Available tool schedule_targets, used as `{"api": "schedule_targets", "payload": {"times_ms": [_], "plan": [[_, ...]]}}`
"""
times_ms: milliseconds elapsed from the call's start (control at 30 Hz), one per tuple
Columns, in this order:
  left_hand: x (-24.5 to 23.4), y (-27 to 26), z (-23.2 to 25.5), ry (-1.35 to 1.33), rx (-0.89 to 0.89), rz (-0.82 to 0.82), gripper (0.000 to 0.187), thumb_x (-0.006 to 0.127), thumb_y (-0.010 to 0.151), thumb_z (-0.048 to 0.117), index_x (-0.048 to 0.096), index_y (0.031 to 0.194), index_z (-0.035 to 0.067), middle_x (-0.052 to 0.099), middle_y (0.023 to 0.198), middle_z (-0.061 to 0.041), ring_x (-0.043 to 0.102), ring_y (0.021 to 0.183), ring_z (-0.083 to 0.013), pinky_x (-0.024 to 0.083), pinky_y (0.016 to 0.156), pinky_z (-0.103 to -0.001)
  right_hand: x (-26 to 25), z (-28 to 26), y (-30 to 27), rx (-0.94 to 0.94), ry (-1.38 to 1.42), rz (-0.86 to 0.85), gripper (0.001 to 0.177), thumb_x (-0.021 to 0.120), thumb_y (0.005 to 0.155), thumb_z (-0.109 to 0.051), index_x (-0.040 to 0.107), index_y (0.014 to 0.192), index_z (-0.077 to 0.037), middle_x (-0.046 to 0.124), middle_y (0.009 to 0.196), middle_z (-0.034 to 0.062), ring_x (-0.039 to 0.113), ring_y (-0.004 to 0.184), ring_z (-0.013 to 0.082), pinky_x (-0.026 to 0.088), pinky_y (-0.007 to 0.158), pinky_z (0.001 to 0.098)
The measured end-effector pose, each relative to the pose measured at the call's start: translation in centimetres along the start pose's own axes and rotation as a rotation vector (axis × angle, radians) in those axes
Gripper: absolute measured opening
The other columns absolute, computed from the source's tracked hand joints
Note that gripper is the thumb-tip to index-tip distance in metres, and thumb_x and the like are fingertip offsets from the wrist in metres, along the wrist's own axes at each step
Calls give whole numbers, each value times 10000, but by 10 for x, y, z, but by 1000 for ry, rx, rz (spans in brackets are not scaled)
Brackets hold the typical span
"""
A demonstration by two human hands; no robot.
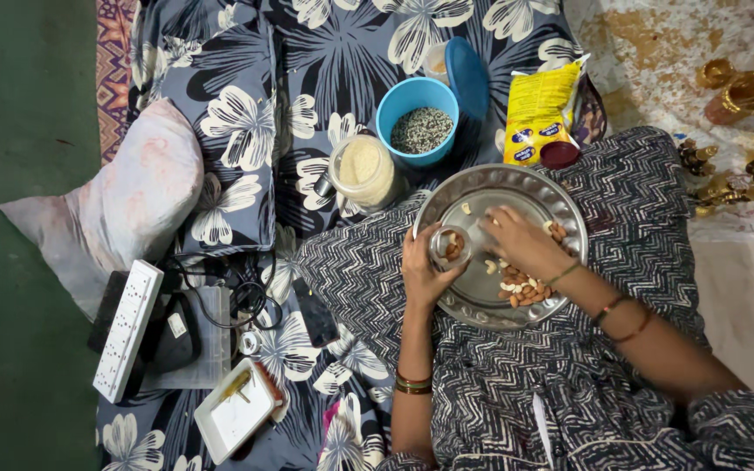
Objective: The person removes cashews and almonds from a bag and containers by hand, placing them into a glass and onto a metal plate.
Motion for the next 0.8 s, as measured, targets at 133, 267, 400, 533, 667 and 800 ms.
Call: {"api": "schedule_targets", "payload": {"times_ms": [133,267,400,533,667,800], "plan": [[-1,0,1,-9,14,9,788,924,604,280,623,1308,96,679,1307,-106,549,1310,-407,491,1067,-500,-3,-9,-23,-59,-96,1,537,720,837,-323,565,1262,-31,545,1300,166,501,1282,350,429,1110,491],[-1,0,3,-7,5,15,780,923,606,276,626,1304,94,684,1299,-109,540,1322,-413,488,1065,-505,-7,-10,-46,-51,-91,61,500,689,795,-133,584,1267,-1,557,1281,164,522,1270,345,482,1047,417],[-2,0,5,-10,0,17,767,920,611,275,631,1299,97,683,1302,-108,543,1322,-409,490,1070,-498,-6,-3,-51,-7,-63,128,370,664,781,-39,638,1151,-36,595,1173,115,577,1194,311,522,985,385],[-3,0,6,-5,-1,16,762,921,614,279,633,1296,95,675,1302,-108,549,1314,-402,491,1073,-489,1,12,-42,81,21,92,213,669,815,-48,653,1027,-43,593,1053,121,601,1050,325,537,882,403],[-4,1,8,-6,16,28,755,925,620,289,633,1287,90,683,1295,-105,548,1304,-404,482,1075,-491,8,24,-39,81,100,105,186,685,779,-42,664,964,-50,591,1004,119,607,1017,321,533,883,419],[-3,0,8,6,25,21,749,923,627,296,637,1288,92,688,1293,-107,545,1305,-410,472,1088,-501,12,37,-38,90,200,159,154,685,778,-17,696,924,-64,615,971,102,630,987,301,537,878,413]]}}
Point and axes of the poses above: each hand's wrist, its own y-axis towards the middle knuckle, its own x-axis out of the palm, z = x × y, the point moved 9 cm from there along y, towards the middle knuckle
